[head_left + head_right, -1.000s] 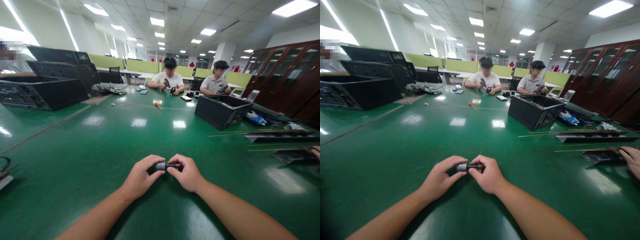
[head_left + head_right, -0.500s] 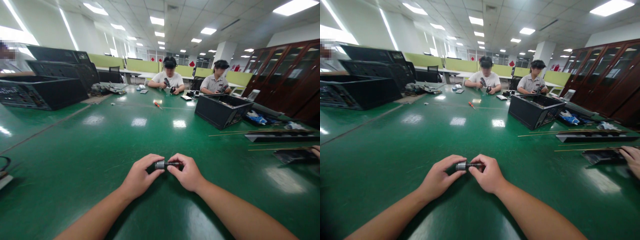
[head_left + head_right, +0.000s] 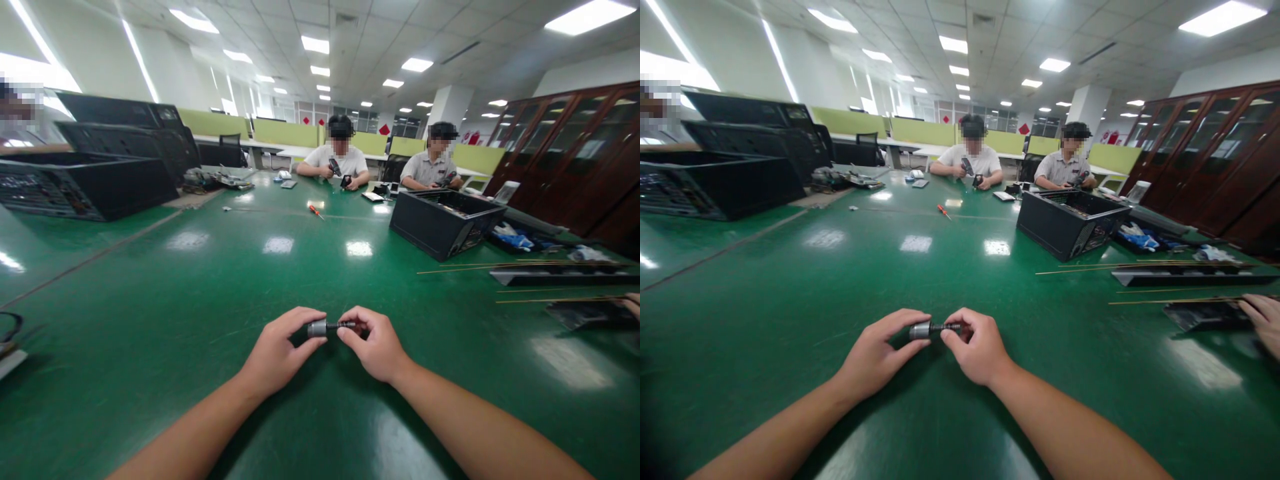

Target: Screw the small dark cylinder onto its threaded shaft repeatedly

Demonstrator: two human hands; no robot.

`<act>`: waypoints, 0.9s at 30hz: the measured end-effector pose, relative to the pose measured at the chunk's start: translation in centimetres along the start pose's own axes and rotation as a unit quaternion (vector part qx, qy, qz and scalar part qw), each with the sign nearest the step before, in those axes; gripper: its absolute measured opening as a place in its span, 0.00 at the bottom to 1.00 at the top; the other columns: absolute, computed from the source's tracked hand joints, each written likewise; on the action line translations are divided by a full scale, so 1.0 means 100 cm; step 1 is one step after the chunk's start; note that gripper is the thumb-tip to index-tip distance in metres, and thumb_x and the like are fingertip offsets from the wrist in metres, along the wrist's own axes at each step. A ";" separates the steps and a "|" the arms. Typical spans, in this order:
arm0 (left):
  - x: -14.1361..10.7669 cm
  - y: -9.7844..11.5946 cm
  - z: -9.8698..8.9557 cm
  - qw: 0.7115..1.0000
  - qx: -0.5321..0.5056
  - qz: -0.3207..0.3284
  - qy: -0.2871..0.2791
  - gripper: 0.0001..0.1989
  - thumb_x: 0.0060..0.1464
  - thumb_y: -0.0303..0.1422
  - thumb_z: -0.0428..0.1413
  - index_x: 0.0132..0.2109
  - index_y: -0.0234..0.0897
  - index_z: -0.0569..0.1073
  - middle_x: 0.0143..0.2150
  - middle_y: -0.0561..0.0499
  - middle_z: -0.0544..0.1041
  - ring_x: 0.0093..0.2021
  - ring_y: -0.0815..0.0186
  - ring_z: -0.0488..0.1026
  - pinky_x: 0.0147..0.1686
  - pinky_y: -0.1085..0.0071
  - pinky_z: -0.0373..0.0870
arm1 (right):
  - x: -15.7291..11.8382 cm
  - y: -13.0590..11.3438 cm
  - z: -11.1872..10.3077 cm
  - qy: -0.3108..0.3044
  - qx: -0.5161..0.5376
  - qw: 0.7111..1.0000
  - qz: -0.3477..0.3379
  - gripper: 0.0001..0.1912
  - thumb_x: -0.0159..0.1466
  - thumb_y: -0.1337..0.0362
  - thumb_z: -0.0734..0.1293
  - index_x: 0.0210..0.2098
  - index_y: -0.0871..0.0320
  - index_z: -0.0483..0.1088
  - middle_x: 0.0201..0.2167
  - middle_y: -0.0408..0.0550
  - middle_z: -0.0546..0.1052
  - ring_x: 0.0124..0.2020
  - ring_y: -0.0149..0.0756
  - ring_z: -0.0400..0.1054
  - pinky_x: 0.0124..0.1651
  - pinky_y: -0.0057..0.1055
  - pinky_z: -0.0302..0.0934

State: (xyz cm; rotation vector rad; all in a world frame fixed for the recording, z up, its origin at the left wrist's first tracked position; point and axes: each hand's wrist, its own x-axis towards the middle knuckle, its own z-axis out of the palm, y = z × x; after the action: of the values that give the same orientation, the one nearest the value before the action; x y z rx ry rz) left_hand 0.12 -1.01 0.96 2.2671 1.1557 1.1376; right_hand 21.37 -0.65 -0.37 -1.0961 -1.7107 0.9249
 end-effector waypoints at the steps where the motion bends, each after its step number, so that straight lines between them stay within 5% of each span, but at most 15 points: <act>1: 0.000 0.000 0.000 1.000 0.001 -0.001 0.000 0.12 0.57 0.32 0.60 0.49 0.41 0.76 0.45 0.49 0.79 0.45 0.63 0.77 0.48 0.67 0.74 | 0.000 0.000 0.000 0.001 0.000 1.000 -0.001 0.05 0.60 0.64 0.68 0.35 0.58 0.75 0.23 0.41 0.71 0.24 0.30 0.62 0.29 0.26 0.57; 27: 0.000 -0.007 -0.004 1.000 -0.001 -0.006 0.010 0.14 0.56 0.31 0.62 0.50 0.44 0.75 0.47 0.53 0.79 0.47 0.65 0.75 0.51 0.70 0.70 | 0.004 0.007 0.001 0.015 0.046 0.998 0.027 0.07 0.61 0.62 0.67 0.35 0.60 0.73 0.22 0.39 0.68 0.21 0.28 0.59 0.25 0.26 0.54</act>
State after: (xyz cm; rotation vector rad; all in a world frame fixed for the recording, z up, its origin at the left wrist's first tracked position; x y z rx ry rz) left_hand -0.57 -0.60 0.83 2.2491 1.1740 1.1601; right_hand 21.40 -0.03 -0.89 -1.0946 -1.6057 1.0057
